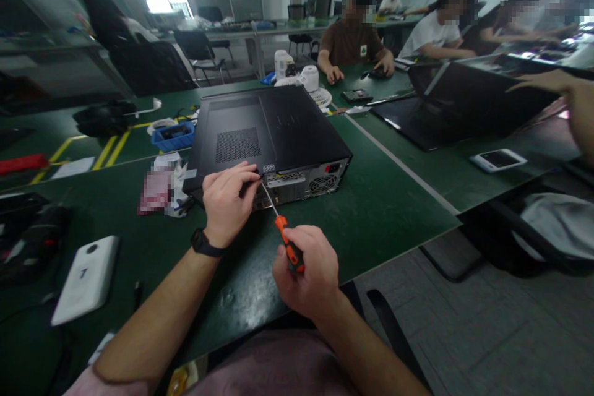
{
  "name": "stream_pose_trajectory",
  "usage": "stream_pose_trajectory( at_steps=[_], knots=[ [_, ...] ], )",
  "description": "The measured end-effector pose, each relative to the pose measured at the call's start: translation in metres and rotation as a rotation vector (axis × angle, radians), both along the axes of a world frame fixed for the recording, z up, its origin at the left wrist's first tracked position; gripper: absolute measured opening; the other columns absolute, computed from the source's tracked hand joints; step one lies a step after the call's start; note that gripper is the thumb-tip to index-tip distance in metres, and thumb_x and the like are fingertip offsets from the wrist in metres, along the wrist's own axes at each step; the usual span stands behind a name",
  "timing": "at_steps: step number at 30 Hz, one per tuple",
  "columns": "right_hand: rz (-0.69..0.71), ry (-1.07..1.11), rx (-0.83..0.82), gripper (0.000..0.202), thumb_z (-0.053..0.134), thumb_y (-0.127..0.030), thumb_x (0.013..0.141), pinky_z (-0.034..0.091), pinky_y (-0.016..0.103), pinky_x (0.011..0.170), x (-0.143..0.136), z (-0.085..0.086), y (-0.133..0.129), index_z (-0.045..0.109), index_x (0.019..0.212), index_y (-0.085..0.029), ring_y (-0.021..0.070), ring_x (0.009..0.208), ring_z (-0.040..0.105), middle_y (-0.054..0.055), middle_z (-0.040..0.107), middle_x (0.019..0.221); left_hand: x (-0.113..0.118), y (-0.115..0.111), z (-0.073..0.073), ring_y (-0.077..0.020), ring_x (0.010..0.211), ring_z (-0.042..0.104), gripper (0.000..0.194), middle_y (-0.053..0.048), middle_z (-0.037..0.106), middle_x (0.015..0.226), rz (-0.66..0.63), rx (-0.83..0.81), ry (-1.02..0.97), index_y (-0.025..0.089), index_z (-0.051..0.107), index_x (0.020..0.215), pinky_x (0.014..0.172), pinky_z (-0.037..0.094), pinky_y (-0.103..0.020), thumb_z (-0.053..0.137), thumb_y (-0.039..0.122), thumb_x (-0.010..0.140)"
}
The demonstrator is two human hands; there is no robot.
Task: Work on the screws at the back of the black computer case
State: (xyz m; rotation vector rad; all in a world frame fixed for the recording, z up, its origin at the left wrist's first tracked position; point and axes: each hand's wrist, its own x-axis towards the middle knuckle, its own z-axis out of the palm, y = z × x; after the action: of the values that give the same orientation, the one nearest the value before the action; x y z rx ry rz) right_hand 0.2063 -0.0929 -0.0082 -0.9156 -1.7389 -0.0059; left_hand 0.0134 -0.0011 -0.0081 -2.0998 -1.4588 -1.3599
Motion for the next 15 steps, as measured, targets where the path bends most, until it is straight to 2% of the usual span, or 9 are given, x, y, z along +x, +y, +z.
stream_pose_trajectory(
  at_steps=[15],
  knots=[
    [-0.012,0.001,-0.008,0.029,0.063,-0.011,0.088,0.063,0.036,0.073,0.0022,-0.0034,-0.0005,0.061,0.115,-0.022,0.0199,0.084,0.072,0.006,0.072,0.094,0.0012,-0.0007,0.0001,-0.0245,0.118,0.075,0.006,-0.003,0.082,0.117,0.002,0.026,-0.010,0.025,0.069,0.097,0.100,0.045,-0.045,0.066,0.020,0.098]
  ],
)
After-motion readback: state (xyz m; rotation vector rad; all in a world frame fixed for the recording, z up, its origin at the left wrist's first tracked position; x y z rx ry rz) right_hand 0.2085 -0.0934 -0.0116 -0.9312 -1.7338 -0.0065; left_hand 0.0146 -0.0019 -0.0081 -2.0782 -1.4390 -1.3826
